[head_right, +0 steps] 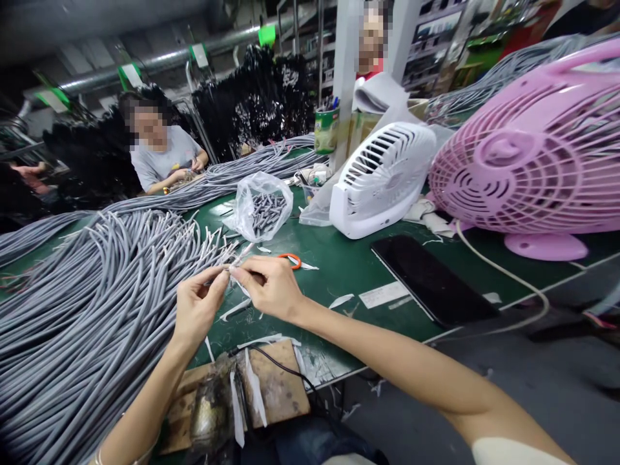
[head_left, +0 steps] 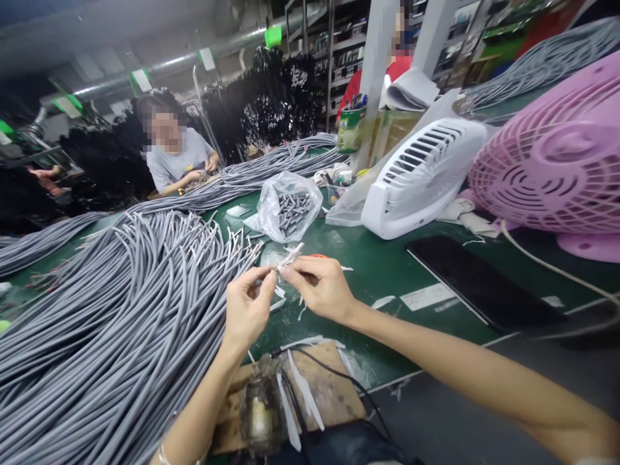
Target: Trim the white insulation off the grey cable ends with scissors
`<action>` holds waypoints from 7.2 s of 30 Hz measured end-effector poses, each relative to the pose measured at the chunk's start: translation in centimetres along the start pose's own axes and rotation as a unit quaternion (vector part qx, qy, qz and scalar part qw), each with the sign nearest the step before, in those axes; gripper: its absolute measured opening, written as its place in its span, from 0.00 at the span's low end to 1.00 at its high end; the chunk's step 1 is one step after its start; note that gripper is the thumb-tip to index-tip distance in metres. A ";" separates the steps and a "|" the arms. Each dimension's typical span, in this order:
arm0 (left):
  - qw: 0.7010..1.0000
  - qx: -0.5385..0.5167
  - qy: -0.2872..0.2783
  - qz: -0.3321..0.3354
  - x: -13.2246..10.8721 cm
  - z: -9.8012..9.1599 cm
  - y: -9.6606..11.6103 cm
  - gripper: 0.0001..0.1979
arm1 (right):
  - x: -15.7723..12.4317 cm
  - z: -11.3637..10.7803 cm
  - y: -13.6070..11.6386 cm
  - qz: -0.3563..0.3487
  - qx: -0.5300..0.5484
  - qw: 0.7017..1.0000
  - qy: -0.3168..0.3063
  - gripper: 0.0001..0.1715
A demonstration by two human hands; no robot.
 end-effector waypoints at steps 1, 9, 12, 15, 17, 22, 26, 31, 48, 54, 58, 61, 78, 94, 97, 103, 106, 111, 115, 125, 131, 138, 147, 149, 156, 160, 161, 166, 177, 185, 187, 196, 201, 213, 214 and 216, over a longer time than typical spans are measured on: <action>1.000 -0.014 0.002 -0.009 -0.2 0.1 -0.1 0.12 | -0.1 0.0 -0.2 -0.007 -0.001 1.000 0.005 0.17; 0.959 -0.194 0.157 -0.134 1.5 -2.7 -1.6 0.14 | -3.7 0.4 -7.0 -0.284 0.136 0.949 -0.001 0.21; 0.968 -0.187 0.110 -0.126 1.9 -2.2 -1.4 0.14 | -2.0 1.1 -3.2 -0.056 0.119 0.991 0.007 0.15; 0.976 -0.179 0.040 -0.115 1.2 -0.7 -1.4 0.16 | -1.9 1.5 2.5 0.237 0.108 0.965 0.007 0.16; 0.973 -0.191 0.033 -0.123 0.7 -0.2 -1.5 0.17 | -2.3 2.2 3.9 0.318 0.138 0.938 -0.025 0.25; 0.966 -0.201 -0.006 -0.161 0.0 0.9 -1.7 0.17 | -2.5 2.8 4.2 0.353 0.222 0.909 -0.025 0.16; 0.955 -0.225 -0.006 -0.193 -0.3 0.9 -1.6 0.16 | -2.2 2.6 4.9 0.368 0.231 0.901 -0.003 0.12; 0.946 -0.247 -0.013 -0.212 -0.3 0.7 -1.4 0.15 | -3.7 4.3 6.4 0.440 0.229 0.865 -0.077 0.12; 0.971 -0.187 -0.012 -0.150 0.3 0.6 -1.2 0.15 | -1.5 1.7 2.5 0.197 0.062 0.977 -0.057 0.15; 0.997 -0.060 0.001 -0.052 0.6 -0.3 -1.2 0.11 | -1.5 1.6 2.9 0.225 0.096 0.969 -0.046 0.15; 0.988 0.100 0.050 0.104 0.0 -1.0 1.3 0.04 | -1.0 0.9 2.1 0.150 0.032 0.987 -0.036 0.16; 0.959 0.188 0.074 0.199 -0.3 -0.9 2.6 0.04 | -1.5 0.6 0.4 0.058 -0.040 0.997 -0.023 0.15; 0.983 0.109 0.040 0.144 0.5 -0.9 0.6 0.05 | -0.2 0.5 4.7 0.268 0.119 0.956 0.023 0.13; 0.976 -0.155 0.131 -0.077 0.9 -1.7 -1.8 0.20 | -1.2 1.1 5.9 0.346 0.144 0.927 0.022 0.20; 0.973 -0.191 0.095 -0.088 1.0 -1.0 -1.5 0.21 | -1.3 1.2 6.4 0.377 0.187 0.906 0.042 0.17; 0.968 -0.228 0.022 -0.103 0.7 0.3 -2.0 0.16 | -2.2 2.9 5.7 0.441 0.299 0.847 0.006 0.28; 0.971 -0.209 -0.005 -0.116 0.4 0.8 -2.4 0.11 | -2.0 2.6 5.9 0.442 0.278 0.853 0.012 0.22; 0.986 -0.127 -0.016 -0.102 0.3 0.7 -2.6 0.12 | -0.4 -1.1 7.5 0.381 0.201 0.890 0.147 0.11; 0.990 -0.109 -0.018 -0.085 0.4 0.5 -2.7 0.12 | -0.3 -1.7 7.5 0.346 0.161 0.910 0.160 0.10; 0.990 -0.077 -0.026 -0.118 0.3 0.8 -3.4 0.14 | -0.4 0.7 2.3 0.092 -0.024 0.995 -0.024 0.12; 0.988 -0.095 -0.031 -0.117 0.2 0.9 -3.2 0.16 | 1.0 -2.5 4.6 0.141 -0.066 0.982 0.104 0.14; 0.989 -0.093 -0.017 -0.115 0.2 0.8 -2.7 0.17 | 0.4 -0.9 6.3 0.248 0.022 0.968 0.032 0.14; 0.991 -0.076 0.000 -0.109 0.4 0.8 -2.9 0.18 | -0.5 0.2 1.6 -0.002 -0.114 0.993 -0.016 0.20; 0.989 -0.085 0.038 -0.116 0.6 0.2 -3.0 0.18 | 0.1 -1.0 2.3 0.031 -0.119 0.992 0.035 0.20; 0.989 -0.086 0.029 -0.116 0.5 0.2 -3.2 0.20 | 0.1 0.0 3.9 0.201 0.068 0.977 0.009 0.10; 0.989 -0.090 -0.004 -0.117 0.2 0.8 -3.5 0.17 | -0.6 1.7 2.1 0.109 0.035 0.991 -0.072 0.14; 0.988 -0.101 -0.009 -0.118 0.2 0.9 -3.5 0.16 | -0.7 1.7 1.9 0.083 0.016 0.994 -0.070 0.15; 0.990 -0.095 -0.029 -0.104 0.1 1.2 -2.7 0.10 | -1.3 1.2 1.2 -0.049 -0.120 0.991 -0.045 0.17; 0.995 -0.041 0.025 -0.091 0.1 0.0 -1.4 0.13 | 2.0 -4.7 4.2 0.052 -0.180 0.968 0.165 0.12; 0.989 -0.095 -0.015 -0.111 0.0 0.5 -1.6 0.16 | -0.3 2.0 5.5 0.304 0.193 0.928 -0.097 0.19; 0.985 -0.111 -0.032 -0.128 -0.1 0.8 -2.1 0.17 | -0.8 2.6 5.0 0.314 0.234 0.913 -0.109 0.19; 0.979 -0.141 -0.041 -0.143 -0.3 1.3 -2.7 0.17 | -0.5 0.6 4.3 0.251 0.123 0.960 -0.003 0.12; 0.979 -0.151 -0.046 -0.132 -0.3 1.3 -2.4 0.17 | -0.3 -0.2 5.2 0.289 0.132 0.947 0.040 0.09; 0.971 -0.195 -0.051 -0.127 -0.1 1.0 -1.8 0.19 | -0.3 -0.8 5.9 0.287 0.041 0.956 0.050 0.08; 0.971 -0.194 -0.052 -0.129 -0.1 1.0 -1.8 0.19 | -0.2 -1.0 5.2 0.269 0.050 0.960 0.058 0.09; 0.972 -0.190 -0.053 -0.130 -0.1 0.9 -1.9 0.17 | 0.0 -0.9 3.8 0.222 0.058 0.973 0.035 0.10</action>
Point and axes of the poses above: each hand's wrist, its own x-axis towards the middle knuckle, its own z-axis out of the palm, y = z × x, the point moved 8 cm from there along x, towards the middle knuckle, and after that the axes turned 12 degrees about y, right-handed, at the moved point
